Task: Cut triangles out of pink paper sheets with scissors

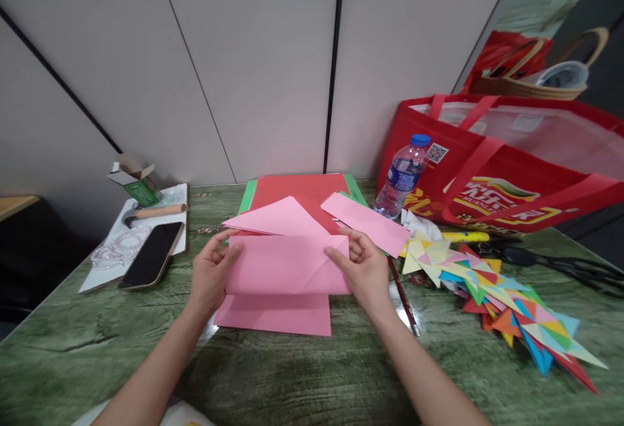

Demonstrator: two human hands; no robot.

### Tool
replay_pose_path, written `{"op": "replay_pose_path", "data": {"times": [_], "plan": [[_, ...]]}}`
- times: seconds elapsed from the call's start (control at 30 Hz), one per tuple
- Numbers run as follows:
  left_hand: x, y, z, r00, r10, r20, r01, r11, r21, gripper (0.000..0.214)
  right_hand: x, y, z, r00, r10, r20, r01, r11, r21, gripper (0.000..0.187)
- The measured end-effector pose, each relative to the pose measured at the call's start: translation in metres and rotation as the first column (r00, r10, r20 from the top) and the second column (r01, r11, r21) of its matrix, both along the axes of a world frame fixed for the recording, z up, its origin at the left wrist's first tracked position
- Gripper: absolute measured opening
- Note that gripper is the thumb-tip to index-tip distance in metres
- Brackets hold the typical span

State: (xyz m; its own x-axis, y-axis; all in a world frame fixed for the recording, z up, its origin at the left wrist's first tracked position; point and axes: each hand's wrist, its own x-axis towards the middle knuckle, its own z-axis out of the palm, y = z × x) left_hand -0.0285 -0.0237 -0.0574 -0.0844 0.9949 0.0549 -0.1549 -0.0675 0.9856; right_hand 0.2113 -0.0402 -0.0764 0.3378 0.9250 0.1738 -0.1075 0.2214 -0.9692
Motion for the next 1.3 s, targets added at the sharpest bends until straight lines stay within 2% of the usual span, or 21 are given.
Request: {"op": "replay_pose_path", "data": {"times": [0.43, 0.8, 1.2, 1.3], "plan": [[-0.0002, -0.0007, -0.0018, 0.999, 0.013, -0.040, -0.013, 1.000, 0.012, 0.037, 0.0024, 0.0024, -0.0063, 1.000, 0.017, -0.004, -0.017, 0.999, -0.034, 0.046], [0.0010, -0.0018, 0.0001, 1.000, 0.020, -0.012, -0.020, 1.000, 0.018, 0.038, 0.0017, 0.0008, -0.0015, 0.999, 0.052, -0.014, -0.052, 0.998, -0.025, 0.040], [0.0019, -0.0016, 0.0014, 0.999, 0.036, -0.003, -0.036, 0.999, 0.027, 0.036, 0.0014, 0.0013, -0.0005, 1.000, -0.007, -0.031, 0.006, 1.000, -0.027, 0.045], [0.0022, -0.0010, 0.0016, 0.999, 0.046, -0.004, -0.046, 0.998, 0.035, 0.036, 0.0016, 0.0015, 0.0014, 0.997, -0.043, -0.066, 0.040, 0.998, -0.048, 0.040]]}}
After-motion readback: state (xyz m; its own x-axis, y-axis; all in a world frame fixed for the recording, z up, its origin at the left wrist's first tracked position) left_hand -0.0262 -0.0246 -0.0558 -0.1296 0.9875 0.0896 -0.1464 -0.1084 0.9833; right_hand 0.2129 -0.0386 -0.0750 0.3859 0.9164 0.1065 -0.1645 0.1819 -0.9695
